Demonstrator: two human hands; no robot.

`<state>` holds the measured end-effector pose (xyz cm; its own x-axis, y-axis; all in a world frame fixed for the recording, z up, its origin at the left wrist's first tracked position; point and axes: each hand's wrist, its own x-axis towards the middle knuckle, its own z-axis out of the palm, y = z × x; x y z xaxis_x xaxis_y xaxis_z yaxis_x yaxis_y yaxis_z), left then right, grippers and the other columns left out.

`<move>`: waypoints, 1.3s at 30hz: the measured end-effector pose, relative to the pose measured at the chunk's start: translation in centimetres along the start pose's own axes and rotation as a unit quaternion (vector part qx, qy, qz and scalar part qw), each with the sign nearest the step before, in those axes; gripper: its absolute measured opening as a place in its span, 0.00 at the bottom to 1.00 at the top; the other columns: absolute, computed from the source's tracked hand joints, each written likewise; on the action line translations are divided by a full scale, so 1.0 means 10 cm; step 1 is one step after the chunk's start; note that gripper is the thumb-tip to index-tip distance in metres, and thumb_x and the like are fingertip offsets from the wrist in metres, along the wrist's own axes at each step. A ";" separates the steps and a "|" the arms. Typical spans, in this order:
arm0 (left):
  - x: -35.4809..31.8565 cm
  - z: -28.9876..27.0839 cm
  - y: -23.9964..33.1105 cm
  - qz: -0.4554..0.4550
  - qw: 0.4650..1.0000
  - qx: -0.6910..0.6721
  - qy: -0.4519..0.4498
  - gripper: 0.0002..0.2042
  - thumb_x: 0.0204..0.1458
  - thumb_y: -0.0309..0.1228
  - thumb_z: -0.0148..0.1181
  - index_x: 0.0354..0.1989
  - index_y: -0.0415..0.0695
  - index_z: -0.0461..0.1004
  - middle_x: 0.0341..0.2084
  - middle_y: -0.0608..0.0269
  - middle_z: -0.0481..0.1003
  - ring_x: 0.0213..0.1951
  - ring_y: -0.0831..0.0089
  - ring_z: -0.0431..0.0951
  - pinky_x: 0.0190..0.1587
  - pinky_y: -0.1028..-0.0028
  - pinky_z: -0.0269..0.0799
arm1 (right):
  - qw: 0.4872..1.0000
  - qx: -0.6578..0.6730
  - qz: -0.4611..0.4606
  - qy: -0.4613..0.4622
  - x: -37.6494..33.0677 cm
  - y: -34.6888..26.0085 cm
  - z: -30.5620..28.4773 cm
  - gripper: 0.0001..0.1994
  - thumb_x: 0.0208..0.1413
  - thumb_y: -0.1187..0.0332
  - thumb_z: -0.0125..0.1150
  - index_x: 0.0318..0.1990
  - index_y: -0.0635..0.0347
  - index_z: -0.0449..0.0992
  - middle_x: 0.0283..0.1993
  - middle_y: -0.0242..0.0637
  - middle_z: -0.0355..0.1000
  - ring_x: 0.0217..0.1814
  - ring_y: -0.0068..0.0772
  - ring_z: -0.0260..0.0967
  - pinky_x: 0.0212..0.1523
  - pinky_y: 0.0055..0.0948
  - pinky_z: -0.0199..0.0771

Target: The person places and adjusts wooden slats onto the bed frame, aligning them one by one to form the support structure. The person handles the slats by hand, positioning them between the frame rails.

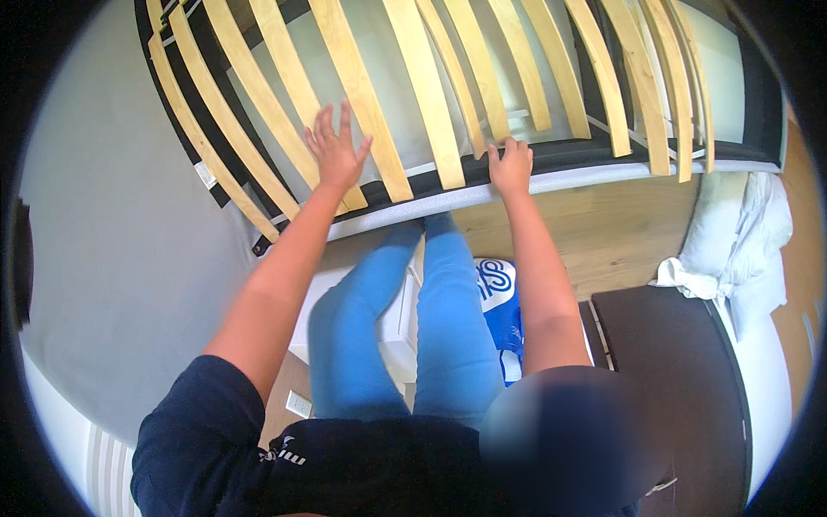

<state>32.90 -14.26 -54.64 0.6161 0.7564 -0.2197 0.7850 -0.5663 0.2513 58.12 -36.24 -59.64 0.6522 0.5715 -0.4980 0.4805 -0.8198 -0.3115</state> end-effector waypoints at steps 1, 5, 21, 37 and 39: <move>-0.11 -0.01 0.07 -0.002 1.000 0.001 -0.014 0.40 0.55 0.52 0.53 0.73 0.57 0.42 0.67 0.48 0.47 0.69 0.50 0.44 0.66 0.40 0.33 | 1.000 -0.005 -0.009 -0.005 0.00 0.03 -0.02 0.17 0.55 0.53 0.59 0.46 0.54 0.76 0.48 0.47 0.70 0.55 0.53 0.64 0.55 0.48 0.63; -0.57 0.10 0.14 -0.180 0.981 -0.038 0.064 0.36 0.56 0.44 0.55 0.72 0.59 0.46 0.67 0.50 0.47 0.68 0.50 0.46 0.67 0.43 0.38 | 0.999 -0.026 -0.033 -0.031 0.10 0.21 -0.11 0.16 0.54 0.54 0.60 0.43 0.54 0.77 0.46 0.48 0.71 0.52 0.54 0.66 0.53 0.48 0.66; -1.35 0.21 -0.64 -0.314 0.947 -0.060 0.029 0.38 0.49 0.24 0.62 0.68 0.72 0.57 0.64 0.50 0.58 0.58 0.52 0.66 0.60 0.63 0.65 | 0.978 0.070 -0.186 -0.057 1.11 -0.10 0.14 0.16 0.54 0.61 0.61 0.46 0.63 0.74 0.45 0.52 0.72 0.49 0.50 0.69 0.52 0.45 0.68; 0.35 0.24 2.00 -0.045 0.935 -0.352 0.021 0.27 0.46 0.17 0.53 0.59 0.43 0.67 0.58 0.45 0.64 0.59 0.50 0.65 0.60 0.61 0.63 | 0.964 0.255 -0.079 0.005 2.10 -0.58 0.26 0.38 0.51 0.48 0.64 0.60 0.69 0.61 0.55 0.59 0.67 0.59 0.56 0.64 0.59 0.46 0.63; 0.78 0.44 2.23 -0.078 0.947 -0.310 0.018 0.32 0.49 0.22 0.56 0.66 0.43 0.57 0.63 0.38 0.56 0.63 0.46 0.61 0.62 0.58 0.60 | 0.956 0.282 -0.072 -0.024 2.25 -0.58 0.29 0.36 0.52 0.47 0.63 0.59 0.69 0.64 0.54 0.60 0.70 0.57 0.56 0.68 0.57 0.46 0.66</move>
<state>55.51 -22.42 -54.86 0.4832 0.8328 -0.2700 0.6700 -0.1533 0.7263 68.31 -18.74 -71.35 0.5696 0.6884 -0.4490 0.1617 -0.6295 -0.7600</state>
